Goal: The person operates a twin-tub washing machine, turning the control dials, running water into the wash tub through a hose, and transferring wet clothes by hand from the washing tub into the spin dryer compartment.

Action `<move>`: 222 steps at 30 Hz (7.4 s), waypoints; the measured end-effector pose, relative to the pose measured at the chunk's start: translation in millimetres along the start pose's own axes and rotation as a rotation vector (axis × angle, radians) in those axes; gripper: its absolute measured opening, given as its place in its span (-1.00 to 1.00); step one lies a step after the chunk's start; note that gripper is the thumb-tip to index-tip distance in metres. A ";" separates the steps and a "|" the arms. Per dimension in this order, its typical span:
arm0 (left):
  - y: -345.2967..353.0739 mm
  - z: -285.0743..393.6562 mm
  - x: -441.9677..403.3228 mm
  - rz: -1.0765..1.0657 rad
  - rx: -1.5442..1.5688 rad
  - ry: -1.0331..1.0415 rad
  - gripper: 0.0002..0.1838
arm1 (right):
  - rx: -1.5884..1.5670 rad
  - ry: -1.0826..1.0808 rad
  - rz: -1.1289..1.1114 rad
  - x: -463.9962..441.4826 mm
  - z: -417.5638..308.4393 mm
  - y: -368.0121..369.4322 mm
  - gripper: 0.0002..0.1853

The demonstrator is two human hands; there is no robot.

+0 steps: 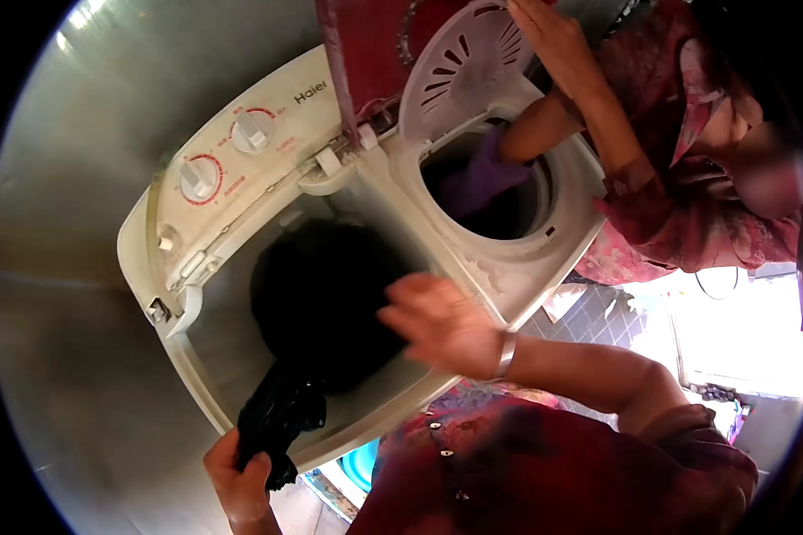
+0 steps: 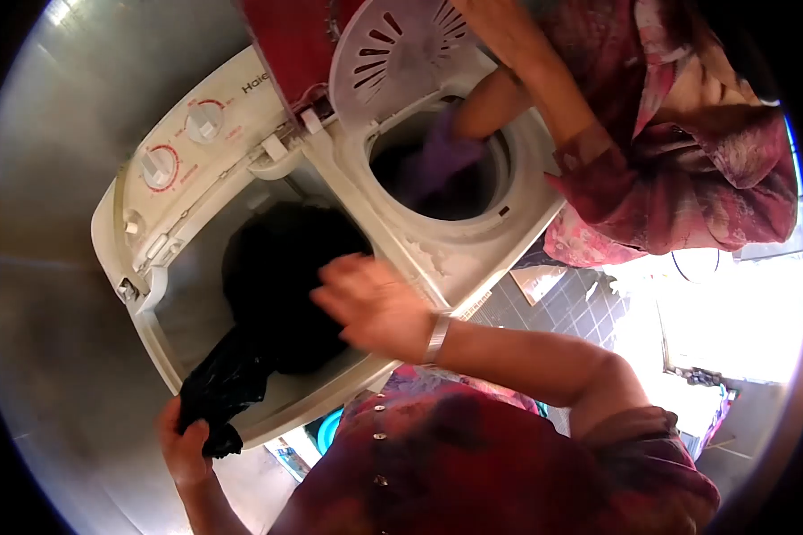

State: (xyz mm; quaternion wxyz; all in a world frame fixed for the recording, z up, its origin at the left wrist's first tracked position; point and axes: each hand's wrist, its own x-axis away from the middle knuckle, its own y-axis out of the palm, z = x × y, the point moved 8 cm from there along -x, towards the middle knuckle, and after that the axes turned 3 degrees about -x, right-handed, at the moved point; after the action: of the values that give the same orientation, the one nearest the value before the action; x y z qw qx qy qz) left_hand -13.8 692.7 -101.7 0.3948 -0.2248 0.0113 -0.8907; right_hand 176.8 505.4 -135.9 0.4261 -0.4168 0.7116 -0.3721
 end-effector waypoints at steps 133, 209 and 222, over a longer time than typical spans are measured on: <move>131.9 -106.1 -106.8 -0.680 -1.124 0.581 -0.78 | -0.109 0.671 -0.029 26.5 140.9 -4.0 -0.50; -19.3 8.2 -114.6 -0.180 -0.640 0.002 -0.20 | -1.144 0.605 0.289 -124.4 28.0 -69.1 -0.68; 91.9 -3.1 -68.6 0.001 -0.668 0.974 -0.75 | -1.405 0.135 0.465 -142.7 -11.5 -151.4 -0.73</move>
State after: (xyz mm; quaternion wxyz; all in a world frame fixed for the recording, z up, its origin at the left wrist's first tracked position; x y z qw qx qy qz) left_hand 89.4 677.7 -149.5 0.2522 0.0980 0.4714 -0.8394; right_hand 249.4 580.4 44.4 0.0823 -0.4060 0.8763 0.2460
